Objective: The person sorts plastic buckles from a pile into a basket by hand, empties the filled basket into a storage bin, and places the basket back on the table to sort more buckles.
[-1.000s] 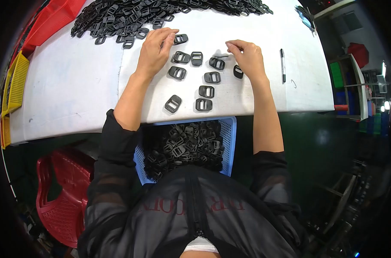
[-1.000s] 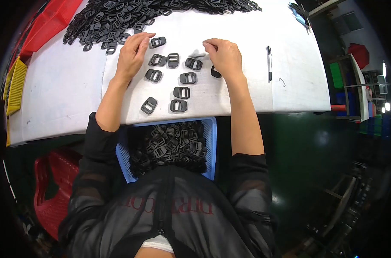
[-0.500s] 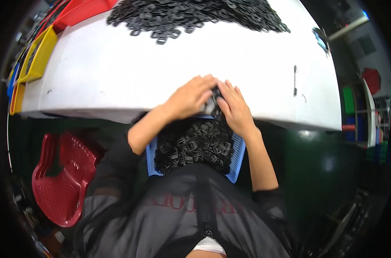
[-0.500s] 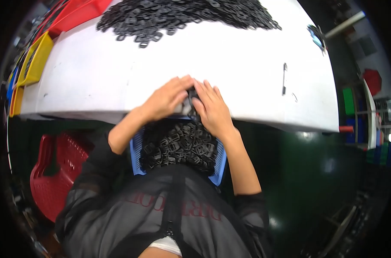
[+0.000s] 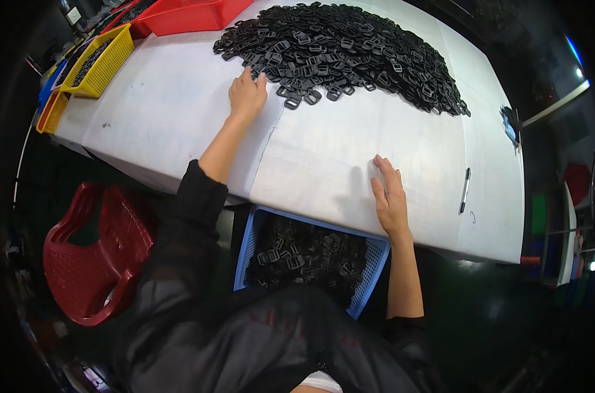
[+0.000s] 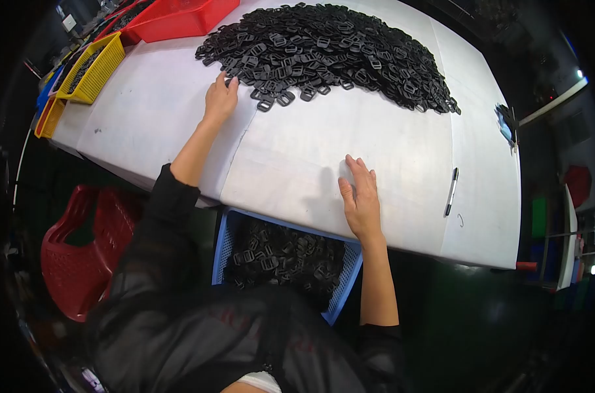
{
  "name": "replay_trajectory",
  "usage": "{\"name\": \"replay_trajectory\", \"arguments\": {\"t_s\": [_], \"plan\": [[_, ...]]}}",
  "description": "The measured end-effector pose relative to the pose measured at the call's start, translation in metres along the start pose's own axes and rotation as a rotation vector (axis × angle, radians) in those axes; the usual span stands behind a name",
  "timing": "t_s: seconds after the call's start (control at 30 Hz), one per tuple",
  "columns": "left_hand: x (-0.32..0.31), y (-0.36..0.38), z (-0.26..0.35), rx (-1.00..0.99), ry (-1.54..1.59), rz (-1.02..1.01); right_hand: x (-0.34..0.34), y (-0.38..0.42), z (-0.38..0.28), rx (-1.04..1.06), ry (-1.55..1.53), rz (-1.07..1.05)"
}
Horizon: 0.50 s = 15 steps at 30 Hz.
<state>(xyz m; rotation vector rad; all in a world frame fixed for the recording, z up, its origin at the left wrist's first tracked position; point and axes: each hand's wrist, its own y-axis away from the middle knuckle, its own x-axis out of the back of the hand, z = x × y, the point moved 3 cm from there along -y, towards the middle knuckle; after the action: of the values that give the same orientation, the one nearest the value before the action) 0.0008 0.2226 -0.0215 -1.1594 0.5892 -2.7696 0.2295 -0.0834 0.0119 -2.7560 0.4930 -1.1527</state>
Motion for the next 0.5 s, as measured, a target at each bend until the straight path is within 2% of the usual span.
{"name": "replay_trajectory", "arguments": {"t_s": [0.1, 0.4, 0.5], "plan": [[-0.042, -0.022, 0.019, 0.071, -0.113, -0.05, -0.009, -0.029, 0.008, -0.009, 0.007, -0.032], [-0.075, 0.063, 0.107, -0.306, 0.197, -0.1, -0.031, -0.092, 0.021, 0.003, 0.083, 0.015], [-0.068, 0.103, 0.135, -0.432, 0.363, -0.274, -0.026, -0.08, 0.022, -0.004, 0.081, 0.047]]}}
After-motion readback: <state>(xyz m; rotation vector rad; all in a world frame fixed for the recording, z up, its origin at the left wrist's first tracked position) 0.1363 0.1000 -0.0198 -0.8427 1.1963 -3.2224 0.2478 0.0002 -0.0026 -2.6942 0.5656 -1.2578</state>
